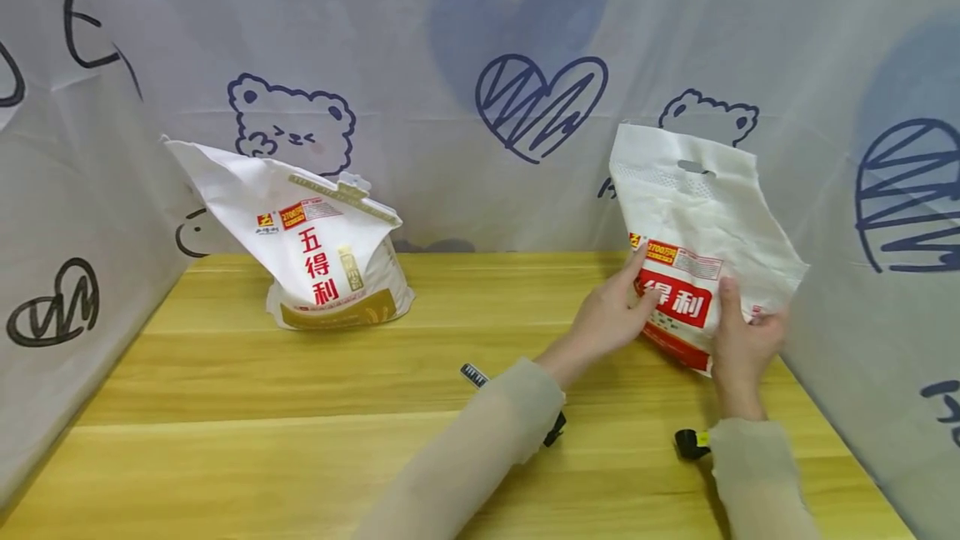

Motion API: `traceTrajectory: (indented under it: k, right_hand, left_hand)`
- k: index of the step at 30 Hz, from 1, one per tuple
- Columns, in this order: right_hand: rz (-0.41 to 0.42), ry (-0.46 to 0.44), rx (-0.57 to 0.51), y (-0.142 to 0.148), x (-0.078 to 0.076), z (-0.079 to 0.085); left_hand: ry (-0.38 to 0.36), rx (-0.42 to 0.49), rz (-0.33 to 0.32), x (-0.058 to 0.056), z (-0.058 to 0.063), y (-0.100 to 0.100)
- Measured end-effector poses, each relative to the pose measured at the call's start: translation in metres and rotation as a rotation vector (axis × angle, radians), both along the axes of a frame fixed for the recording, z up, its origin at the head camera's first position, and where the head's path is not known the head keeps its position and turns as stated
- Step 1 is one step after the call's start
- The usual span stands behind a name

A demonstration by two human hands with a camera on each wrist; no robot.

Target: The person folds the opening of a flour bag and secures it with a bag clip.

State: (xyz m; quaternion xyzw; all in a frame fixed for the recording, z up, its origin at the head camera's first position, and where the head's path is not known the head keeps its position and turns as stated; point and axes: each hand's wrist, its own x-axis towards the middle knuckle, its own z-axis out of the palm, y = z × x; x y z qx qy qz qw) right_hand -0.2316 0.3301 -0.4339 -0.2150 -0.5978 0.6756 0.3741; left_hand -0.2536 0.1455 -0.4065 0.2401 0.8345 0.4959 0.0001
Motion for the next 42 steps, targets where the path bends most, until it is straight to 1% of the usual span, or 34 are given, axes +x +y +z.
traceTrajectory:
  k: [3, 6, 16, 21, 24, 27, 29, 34, 40, 42]
  right_hand:
    - [0.012, -0.036, 0.018, -0.008, -0.005, 0.0]
    - [0.028, -0.056, 0.032, -0.016, -0.011, -0.001]
    - [0.097, -0.053, 0.136, -0.043, -0.026, -0.003]
    - [0.123, -0.024, 0.145, -0.051, -0.036, -0.002]
    - [0.14, -0.046, 0.154, -0.057, -0.041, -0.002]
    - [0.176, -0.073, 0.155, -0.063, -0.045, -0.002]
    - [0.205, -0.076, 0.156, -0.068, -0.048, -0.002]
    - [0.269, -0.091, 0.131, -0.076, -0.058, -0.002]
    - [0.347, -0.182, 0.147, -0.086, -0.07, 0.0]
    - [0.366, -0.198, 0.163, -0.092, -0.073, 0.001]
  left_hand:
    - [0.019, -0.002, 0.019, -0.002, 0.0, -0.01]
    - [0.016, 0.01, 0.032, -0.004, -0.001, -0.021]
    - [0.011, 0.05, 0.074, -0.009, -0.005, -0.055]
    - [0.024, 0.074, 0.08, -0.011, -0.003, -0.067]
    - [0.026, 0.094, 0.087, -0.011, -0.003, -0.075]
    - [0.024, 0.11, 0.091, -0.011, -0.004, -0.083]
    - [0.028, 0.117, 0.095, -0.011, -0.004, -0.088]
    - [0.07, 0.118, 0.118, -0.013, -0.006, -0.102]
    - [0.134, 0.102, 0.155, -0.015, -0.007, -0.117]
    - [0.164, 0.092, 0.174, -0.017, -0.007, -0.123]
